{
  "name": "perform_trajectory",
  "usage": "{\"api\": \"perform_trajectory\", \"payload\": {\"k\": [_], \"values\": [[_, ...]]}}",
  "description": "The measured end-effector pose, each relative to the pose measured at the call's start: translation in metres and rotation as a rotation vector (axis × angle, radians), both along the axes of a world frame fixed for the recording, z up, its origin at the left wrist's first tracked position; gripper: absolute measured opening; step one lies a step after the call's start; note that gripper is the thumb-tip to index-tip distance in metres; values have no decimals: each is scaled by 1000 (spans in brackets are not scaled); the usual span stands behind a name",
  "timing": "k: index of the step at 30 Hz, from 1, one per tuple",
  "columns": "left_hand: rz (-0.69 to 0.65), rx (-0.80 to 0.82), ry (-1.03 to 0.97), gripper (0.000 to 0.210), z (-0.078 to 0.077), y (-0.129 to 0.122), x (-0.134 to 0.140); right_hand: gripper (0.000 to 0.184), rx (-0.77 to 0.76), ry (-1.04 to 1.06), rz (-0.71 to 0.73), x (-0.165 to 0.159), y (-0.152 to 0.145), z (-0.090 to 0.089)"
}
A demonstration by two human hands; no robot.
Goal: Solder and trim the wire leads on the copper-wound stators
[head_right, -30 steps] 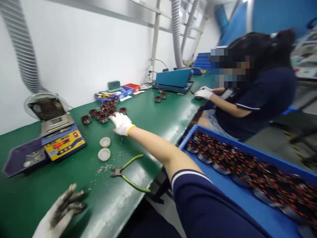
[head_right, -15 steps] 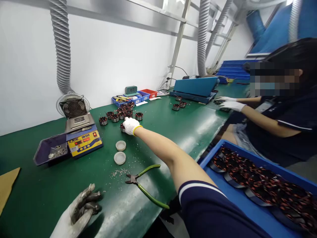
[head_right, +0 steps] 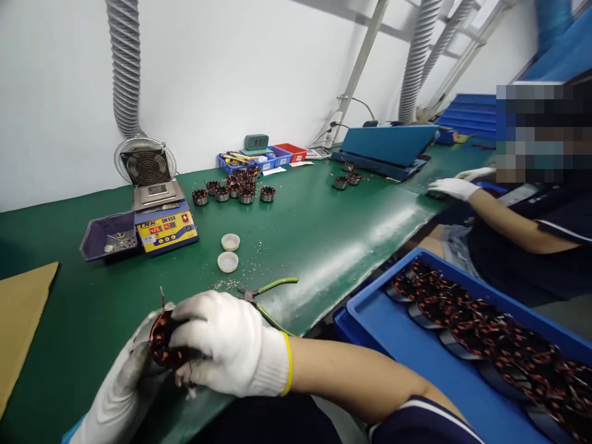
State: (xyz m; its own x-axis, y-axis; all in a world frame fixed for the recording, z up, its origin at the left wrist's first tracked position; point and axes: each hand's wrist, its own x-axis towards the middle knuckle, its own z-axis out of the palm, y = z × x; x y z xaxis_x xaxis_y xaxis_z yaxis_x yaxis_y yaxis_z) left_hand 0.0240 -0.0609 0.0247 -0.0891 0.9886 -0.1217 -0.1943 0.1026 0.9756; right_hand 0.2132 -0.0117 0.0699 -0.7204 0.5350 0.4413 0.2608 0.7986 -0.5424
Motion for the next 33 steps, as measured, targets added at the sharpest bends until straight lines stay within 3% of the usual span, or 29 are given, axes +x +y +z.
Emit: {"api": "perform_trajectory", "payload": {"k": [3, 5, 7, 9, 13, 16, 18, 20, 22, 24, 26, 28, 30, 33], "values": [[172, 177, 314, 66, -5, 5, -12, 76, -515, 28, -117, 10, 7, -2], [204, 336, 591, 68, -11, 9, -19, 77, -935, 127, -103, 15, 14, -8], [181, 534, 869, 66, -14, 12, -25, 72, -1228, 279, -76, 13, 19, -18], [159, 687, 1096, 61, -15, 14, -29, 69, -1343, 360, -75, 5, 20, -29], [142, 918, 1382, 49, -14, 20, -34, 57, -1341, 308, -147, -10, 18, -37], [103, 933, 1417, 44, -13, 21, -33, 39, -1220, 210, -210, -10, 19, -32], [80, 778, 1258, 49, -9, 20, -29, 29, -886, 97, -213, -3, 21, -26], [-31, 423, 924, 57, -2, 17, -23, 25, -363, -25, -169, 6, 23, -18], [-177, -4, 439, 54, 5, 14, -16, 26, 108, -151, -61, 13, 23, -9], [-272, -325, -34, 43, 10, 10, -11, 28, 360, -286, 66, 17, 21, -1], [-287, -490, -362, 36, 11, 8, -8, 29, 434, -342, 156, 19, 19, 4], [-277, -548, -547, 28, 12, 7, -9, 30, 424, -279, 169, 19, 18, 6], [-251, -555, -680, 26, 14, 8, -13, 31, 428, -195, 141, 18, 17, 5], [-213, -506, -800, 28, 17, 9, -21, 30, 511, -245, 49, 16, 13, 8]]}}
